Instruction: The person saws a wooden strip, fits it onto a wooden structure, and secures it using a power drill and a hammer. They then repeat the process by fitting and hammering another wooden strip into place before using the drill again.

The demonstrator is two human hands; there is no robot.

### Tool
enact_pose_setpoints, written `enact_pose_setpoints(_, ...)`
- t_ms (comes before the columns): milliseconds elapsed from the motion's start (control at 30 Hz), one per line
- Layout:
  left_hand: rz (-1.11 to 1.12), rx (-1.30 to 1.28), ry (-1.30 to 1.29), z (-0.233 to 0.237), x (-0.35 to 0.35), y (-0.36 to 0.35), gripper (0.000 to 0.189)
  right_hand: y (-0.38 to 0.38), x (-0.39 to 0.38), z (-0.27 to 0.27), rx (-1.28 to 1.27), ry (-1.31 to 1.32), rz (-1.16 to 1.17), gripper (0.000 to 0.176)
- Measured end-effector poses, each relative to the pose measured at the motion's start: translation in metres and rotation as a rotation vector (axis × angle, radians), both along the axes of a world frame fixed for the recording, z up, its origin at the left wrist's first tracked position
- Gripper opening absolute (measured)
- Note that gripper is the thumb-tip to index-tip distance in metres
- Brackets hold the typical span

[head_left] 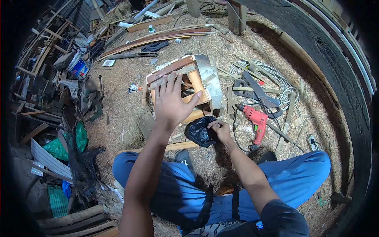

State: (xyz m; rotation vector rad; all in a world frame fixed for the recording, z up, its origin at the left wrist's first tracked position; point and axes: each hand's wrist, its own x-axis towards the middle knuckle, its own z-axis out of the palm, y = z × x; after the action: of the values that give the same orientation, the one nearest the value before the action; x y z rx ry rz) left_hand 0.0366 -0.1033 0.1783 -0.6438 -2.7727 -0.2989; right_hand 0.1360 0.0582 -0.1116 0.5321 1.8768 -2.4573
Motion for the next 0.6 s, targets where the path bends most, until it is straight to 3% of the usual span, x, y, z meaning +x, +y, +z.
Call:
enact_pose_setpoints(200,0.020,-0.015,-0.022,0.000,0.000,0.001,0.088,-0.003,0.003,0.004,-0.136,0.074,-0.042,0.008)
enact_pose_setpoints(333,0.035,-0.022,-0.038,0.002,0.002,0.002,0.087,-0.001,0.002,0.008,-0.123,0.065,-0.039,0.010)
enact_pose_setpoints(400,0.028,-0.013,-0.030,0.002,0.001,0.001,0.087,0.000,0.002,0.009,0.020,0.046,-0.013,0.011)
enact_pose_setpoints(600,0.018,-0.002,-0.027,0.003,0.001,0.000,0.087,0.017,-0.001,0.020,-0.063,0.011,-0.135,0.012)
